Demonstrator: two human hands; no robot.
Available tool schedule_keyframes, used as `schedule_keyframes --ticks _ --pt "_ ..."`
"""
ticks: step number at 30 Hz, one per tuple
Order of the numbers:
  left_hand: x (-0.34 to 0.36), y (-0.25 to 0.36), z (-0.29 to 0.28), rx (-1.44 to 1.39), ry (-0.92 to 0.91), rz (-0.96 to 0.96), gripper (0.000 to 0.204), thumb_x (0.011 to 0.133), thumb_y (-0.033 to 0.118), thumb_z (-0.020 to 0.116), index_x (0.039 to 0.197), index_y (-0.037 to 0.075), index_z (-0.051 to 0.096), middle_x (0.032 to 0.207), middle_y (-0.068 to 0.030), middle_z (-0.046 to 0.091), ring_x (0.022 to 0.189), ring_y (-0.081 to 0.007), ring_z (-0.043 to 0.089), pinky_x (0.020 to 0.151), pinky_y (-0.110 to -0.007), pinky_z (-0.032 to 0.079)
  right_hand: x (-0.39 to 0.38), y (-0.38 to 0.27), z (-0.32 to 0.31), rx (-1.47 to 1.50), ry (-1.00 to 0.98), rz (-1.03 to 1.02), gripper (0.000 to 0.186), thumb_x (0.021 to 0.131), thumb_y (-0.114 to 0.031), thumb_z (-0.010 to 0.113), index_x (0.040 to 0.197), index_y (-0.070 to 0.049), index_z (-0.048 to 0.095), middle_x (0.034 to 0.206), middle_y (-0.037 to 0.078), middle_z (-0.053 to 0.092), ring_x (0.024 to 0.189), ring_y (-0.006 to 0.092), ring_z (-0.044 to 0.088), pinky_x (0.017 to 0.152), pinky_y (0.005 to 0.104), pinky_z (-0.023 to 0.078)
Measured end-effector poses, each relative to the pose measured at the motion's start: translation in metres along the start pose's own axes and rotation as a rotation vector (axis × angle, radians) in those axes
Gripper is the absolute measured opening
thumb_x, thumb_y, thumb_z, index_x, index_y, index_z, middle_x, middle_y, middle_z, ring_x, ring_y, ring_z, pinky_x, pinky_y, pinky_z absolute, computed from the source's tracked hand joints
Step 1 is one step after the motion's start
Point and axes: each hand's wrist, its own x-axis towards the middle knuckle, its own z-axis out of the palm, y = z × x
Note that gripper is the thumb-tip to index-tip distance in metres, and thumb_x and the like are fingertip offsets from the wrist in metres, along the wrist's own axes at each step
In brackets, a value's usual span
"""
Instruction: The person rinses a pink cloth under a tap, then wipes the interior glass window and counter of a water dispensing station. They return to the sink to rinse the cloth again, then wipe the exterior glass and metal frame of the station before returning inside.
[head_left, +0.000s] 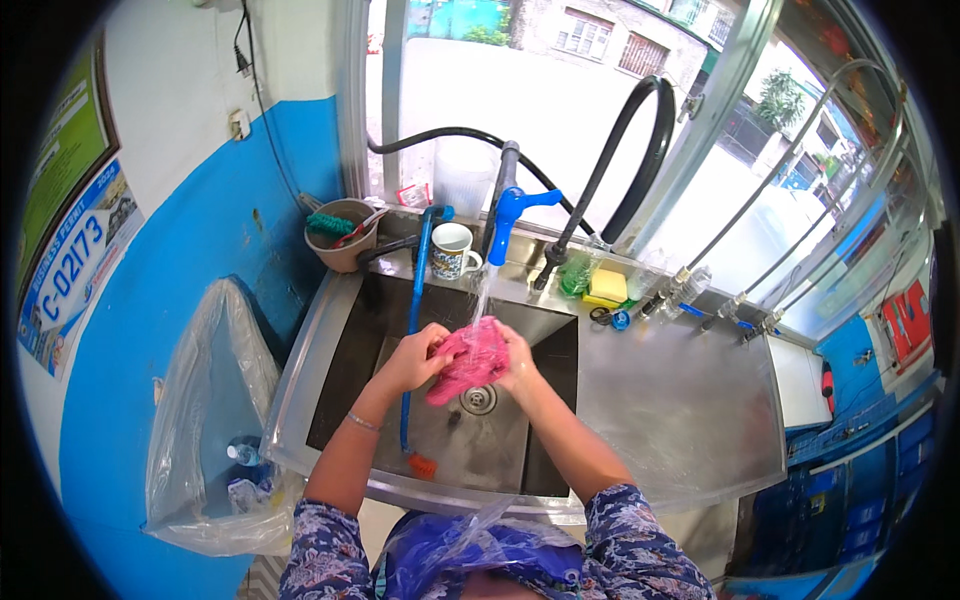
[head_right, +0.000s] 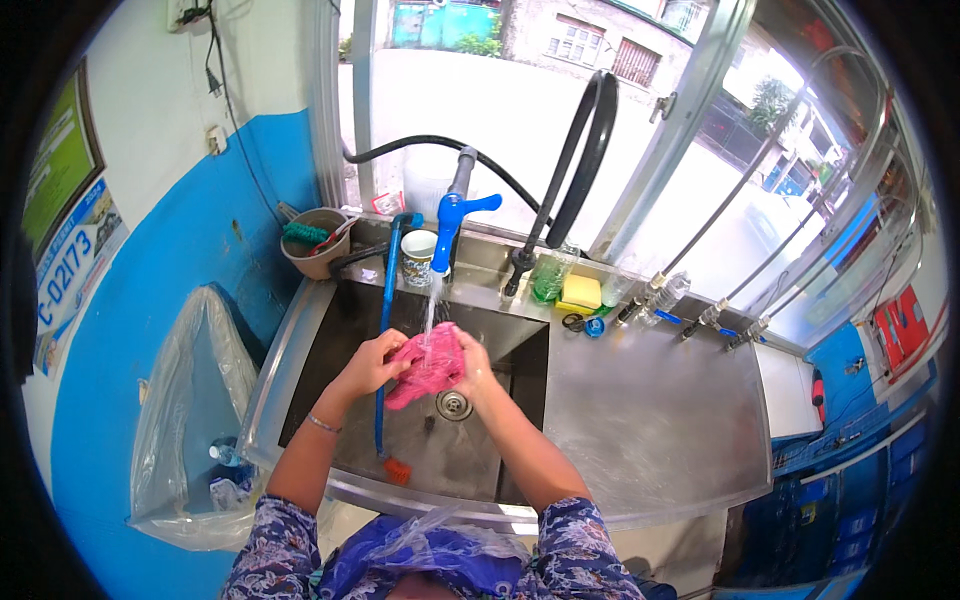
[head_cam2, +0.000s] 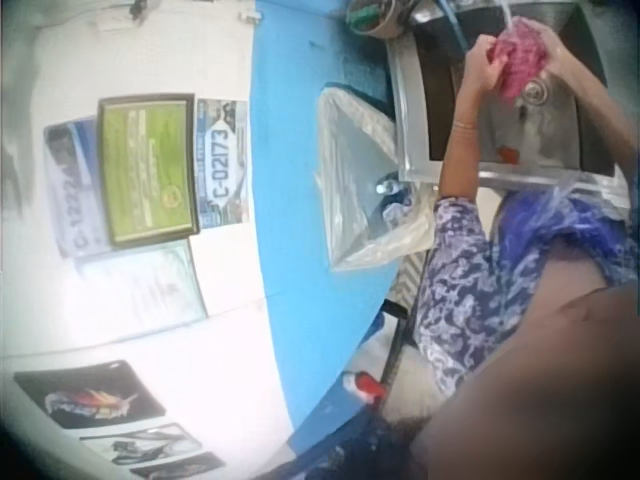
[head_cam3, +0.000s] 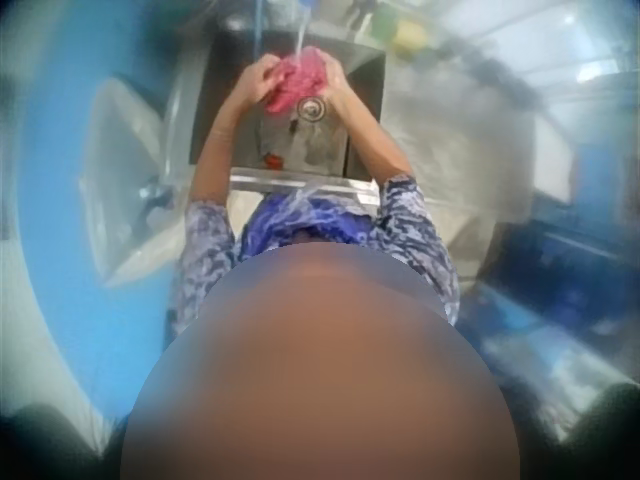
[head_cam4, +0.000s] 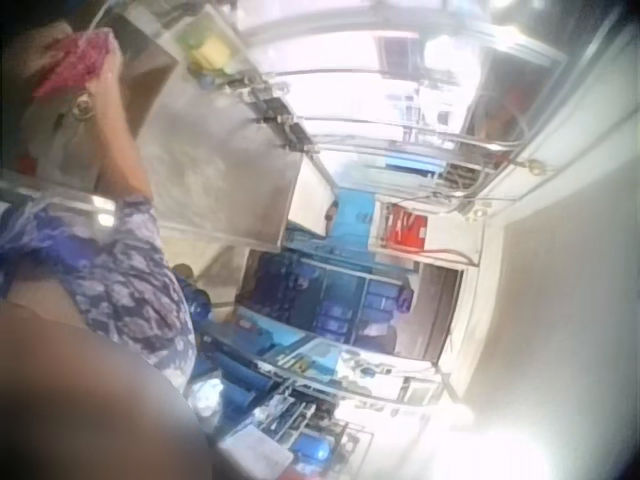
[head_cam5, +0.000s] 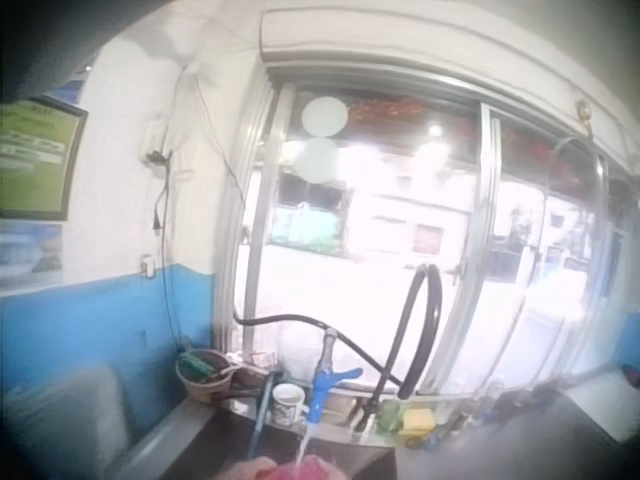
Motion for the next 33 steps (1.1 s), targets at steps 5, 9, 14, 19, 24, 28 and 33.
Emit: schedule_keyframes --ticks 5,9,14,19,24,28,33 --pt "0.029 0.004 0.009 0.184 0.267 0.281 0.026 0.092 0.025 0.058 0.093 -0.001 0.062 0.08 -0.0188 0.061 0.071 -0.032 0.062 0.068 -0.038 0.05 -0.014 -0.008 0.004 -0.766 -0.006 -0.261 0.046 0.105 -0.041 0.042 0.133 -0.006 0.051 0.124 0.009 0.056 0.117 0.0192 0.054 0.1 0.0369 0.044" --pt "0.049 0.013 0.023 0.424 0.227 0.075 0.029 0.089 0.026 0.057 0.085 -0.001 0.066 0.083 -0.0231 0.065 0.077 -0.0402 0.063 0.066 -0.043 0.05 -0.02 0.001 0.012 -1.114 -0.185 -0.66 0.049 0.096 -0.023 0.062 0.14 -0.008 0.045 0.124 0.006 0.055 0.122 0.0178 0.05 0.1 0.0352 0.043" --pt "0.045 0.02 0.022 0.212 0.132 -0.097 0.03 0.08 0.028 0.06 0.085 0.0 0.07 0.082 -0.0237 0.067 0.079 -0.0391 0.066 0.074 -0.043 0.052 -0.013 0.005 0.009 -1.247 -0.135 -0.656 0.053 0.083 -0.007 0.072 0.131 -0.007 0.049 0.107 0.002 0.056 0.097 0.0091 0.054 0.082 0.0264 0.046" --pt "0.026 0.023 -0.006 0.11 0.003 0.044 0.023 0.081 0.019 0.067 0.087 -0.003 0.068 0.075 -0.0192 0.065 0.069 -0.0269 0.064 0.067 -0.037 0.05 -0.009 -0.003 0.013 -1.584 -0.043 -0.739 0.04 0.081 0.004 0.061 0.118 -0.005 0.05 0.096 -0.001 0.058 0.078 0.0089 0.057 0.07 0.0269 0.049" --pt "0.027 0.037 0.002 0.428 0.206 0.104 0.037 0.087 0.034 0.068 0.077 -0.001 0.068 0.066 -0.022 0.06 0.061 -0.0349 0.059 0.058 -0.04 0.047 -0.014 0.019 0.034 -1.189 -0.206 -0.801 0.048 0.083 -0.006 0.065 0.127 -0.002 0.048 0.114 0.013 0.057 0.104 0.0262 0.059 0.09 0.0342 0.047" --pt "0.026 0.048 -0.005 0.49 0.242 0.153 0.044 0.088 0.04 0.065 0.07 0.0 0.067 0.06 -0.0211 0.058 0.056 -0.0367 0.058 0.055 -0.043 0.045 -0.018 0.03 0.033 -1.429 -0.024 -0.904 0.057 0.082 -0.015 0.071 0.133 -0.003 0.046 0.124 0.017 0.055 0.115 0.0313 0.057 0.096 0.039 0.046" --pt "0.025 0.053 -0.038 0.538 0.123 0.187 0.039 0.078 0.038 0.073 0.075 0.0 0.067 0.069 -0.0216 0.062 0.063 -0.0341 0.062 0.061 -0.04 0.049 -0.021 0.02 0.008 -1.66 0.184 -0.529 0.013 0.083 -0.001 0.055 0.095 0.0 0.06 0.076 0.006 0.061 0.072 0.0126 0.057 0.069 0.026 0.046"
